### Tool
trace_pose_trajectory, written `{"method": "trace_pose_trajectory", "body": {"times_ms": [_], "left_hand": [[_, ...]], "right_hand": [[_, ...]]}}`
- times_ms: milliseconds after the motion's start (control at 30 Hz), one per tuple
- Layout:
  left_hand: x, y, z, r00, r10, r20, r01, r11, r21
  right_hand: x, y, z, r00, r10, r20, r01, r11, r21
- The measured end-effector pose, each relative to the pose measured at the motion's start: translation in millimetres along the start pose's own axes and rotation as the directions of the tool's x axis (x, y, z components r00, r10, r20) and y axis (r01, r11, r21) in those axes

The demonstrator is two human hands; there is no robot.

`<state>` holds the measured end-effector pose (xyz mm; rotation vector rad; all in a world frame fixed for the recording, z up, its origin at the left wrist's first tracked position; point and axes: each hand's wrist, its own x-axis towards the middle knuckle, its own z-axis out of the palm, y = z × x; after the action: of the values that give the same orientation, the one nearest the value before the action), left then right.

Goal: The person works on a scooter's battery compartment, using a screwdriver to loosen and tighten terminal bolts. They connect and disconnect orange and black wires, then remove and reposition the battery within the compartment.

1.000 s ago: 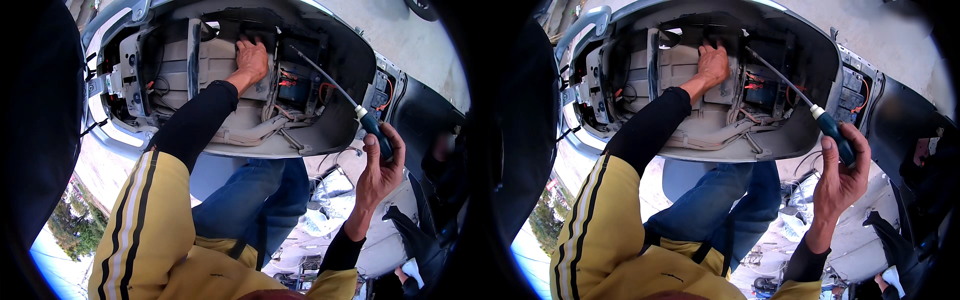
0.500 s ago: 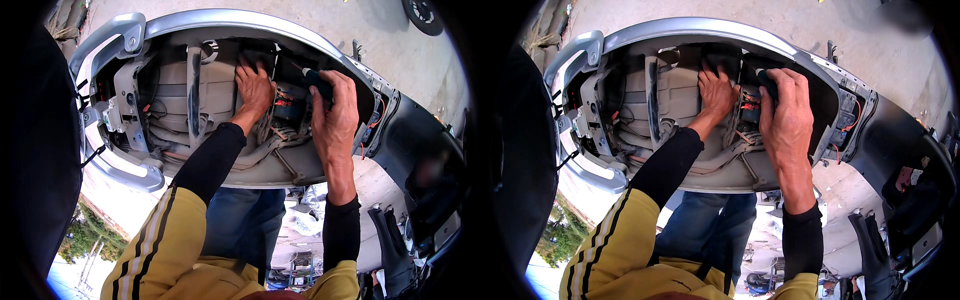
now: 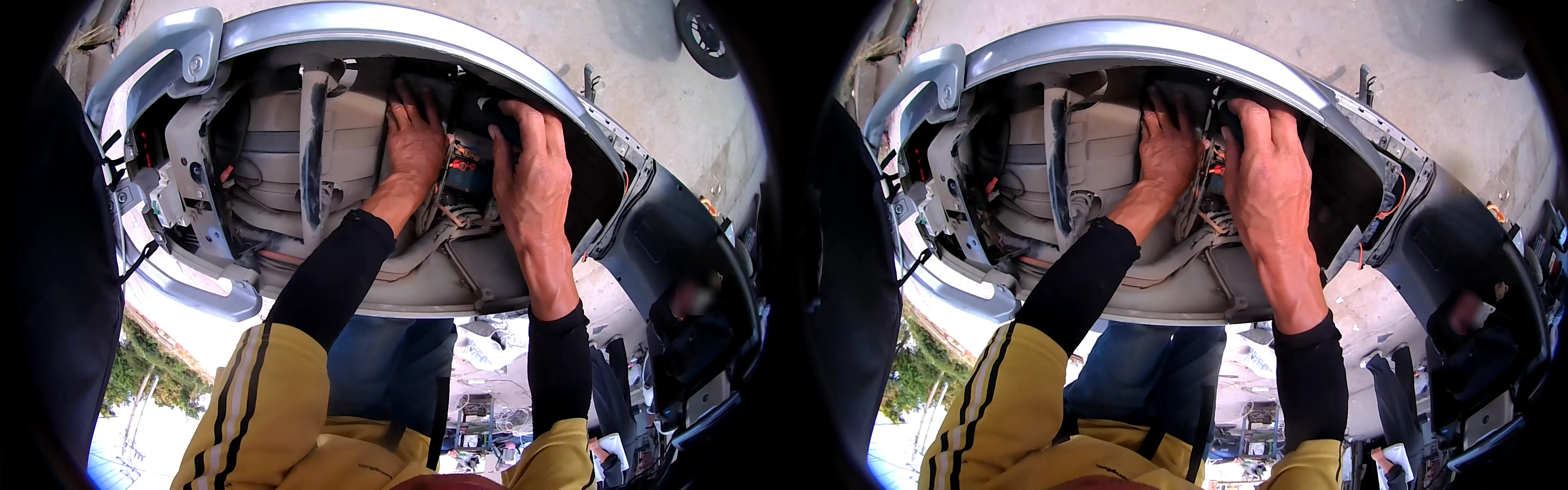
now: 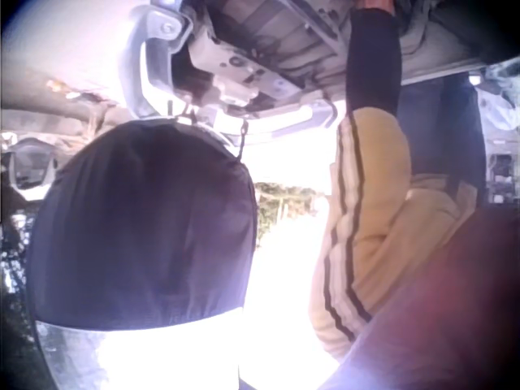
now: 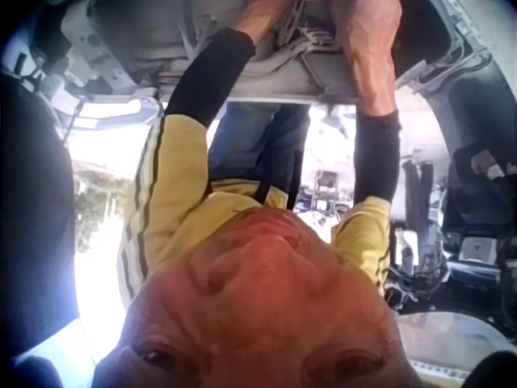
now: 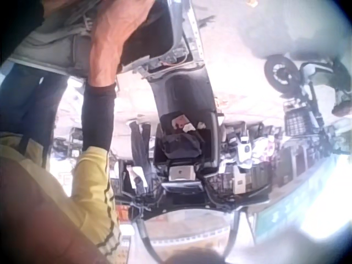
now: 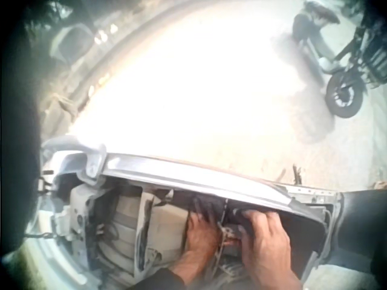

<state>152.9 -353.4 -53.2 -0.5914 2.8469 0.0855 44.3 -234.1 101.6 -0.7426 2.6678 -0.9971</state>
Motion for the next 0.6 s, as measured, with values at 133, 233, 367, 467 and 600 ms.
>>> {"method": "trace_pose_trajectory", "body": {"times_ms": [133,233,367,467,600], "left_hand": [[4.4,4.2,0.8,0.998,0.0,0.063,-0.004,0.998,0.064],[3.3,3.5,-1.1,0.998,-0.002,0.058,-0.001,0.999,0.046],[5.1,4.9,4.9,0.999,-0.007,0.039,0.003,0.995,0.1],[4.3,5.0,5.3,0.999,-0.007,0.05,0.0,0.991,0.132],[5.3,3.4,0.6,0.997,-0.013,0.075,0.004,0.993,0.121]], "right_hand": [[4.1,-3.4,6.0,0.998,0.049,0.033,-0.049,0.999,-0.024],[6.0,-4.4,10.7,0.999,0.002,0.039,-0.001,0.999,-0.034],[6.9,-5.7,15.0,0.999,0.013,0.046,-0.011,0.999,-0.04],[7.2,-3.2,13.2,1.0,-0.013,0.012,0.015,0.992,-0.125],[8.9,-0.4,12.1,0.999,-0.039,-0.011,0.036,0.988,-0.151]]}}
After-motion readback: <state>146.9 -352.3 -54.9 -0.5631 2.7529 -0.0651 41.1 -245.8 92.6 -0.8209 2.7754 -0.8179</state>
